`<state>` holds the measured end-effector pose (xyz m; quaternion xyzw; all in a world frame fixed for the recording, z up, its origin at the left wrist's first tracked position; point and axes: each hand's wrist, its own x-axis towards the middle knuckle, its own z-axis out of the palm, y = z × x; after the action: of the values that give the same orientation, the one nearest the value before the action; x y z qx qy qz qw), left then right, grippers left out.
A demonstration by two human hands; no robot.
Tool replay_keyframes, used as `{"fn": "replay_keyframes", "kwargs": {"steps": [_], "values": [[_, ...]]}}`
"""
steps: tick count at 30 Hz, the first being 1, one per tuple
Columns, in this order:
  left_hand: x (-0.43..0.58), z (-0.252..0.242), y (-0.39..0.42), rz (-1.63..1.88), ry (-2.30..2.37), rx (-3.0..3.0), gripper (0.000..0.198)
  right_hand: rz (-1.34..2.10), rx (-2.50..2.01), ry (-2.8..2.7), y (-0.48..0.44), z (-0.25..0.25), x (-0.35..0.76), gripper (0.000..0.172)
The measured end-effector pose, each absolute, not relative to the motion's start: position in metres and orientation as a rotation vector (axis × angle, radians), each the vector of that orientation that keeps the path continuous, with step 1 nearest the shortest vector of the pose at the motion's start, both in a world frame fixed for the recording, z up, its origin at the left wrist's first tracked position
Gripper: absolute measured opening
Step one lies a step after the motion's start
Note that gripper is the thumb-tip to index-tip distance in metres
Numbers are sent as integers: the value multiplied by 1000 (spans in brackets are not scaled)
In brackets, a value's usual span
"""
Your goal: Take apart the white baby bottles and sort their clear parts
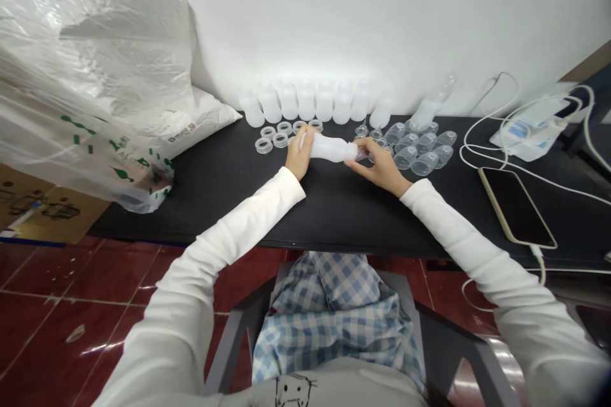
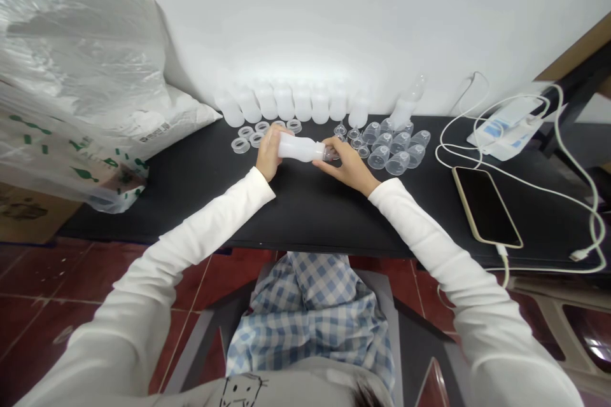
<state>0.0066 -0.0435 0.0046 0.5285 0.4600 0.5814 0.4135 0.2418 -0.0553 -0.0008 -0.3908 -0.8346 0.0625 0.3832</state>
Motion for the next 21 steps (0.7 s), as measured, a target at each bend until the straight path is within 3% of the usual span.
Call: {"fn": "replay_keyframes", "kwargs": {"steps": [3, 13, 17, 21], "values": [[6, 3, -40, 1530, 1011, 1501, 54, 189, -992, -2094, -57, -3, 239, 44], [14, 13, -42, 1186, 1227, 1174, 70, -157, -893, -2343, -48, 1, 257, 30], [15, 12, -43, 1140, 1235, 1217, 66, -193, -866, -2301, -43, 1, 261, 32], [16, 10, -43, 1191, 1242, 1207, 48, -168, -812, -2302, -45, 3, 257, 41]]}}
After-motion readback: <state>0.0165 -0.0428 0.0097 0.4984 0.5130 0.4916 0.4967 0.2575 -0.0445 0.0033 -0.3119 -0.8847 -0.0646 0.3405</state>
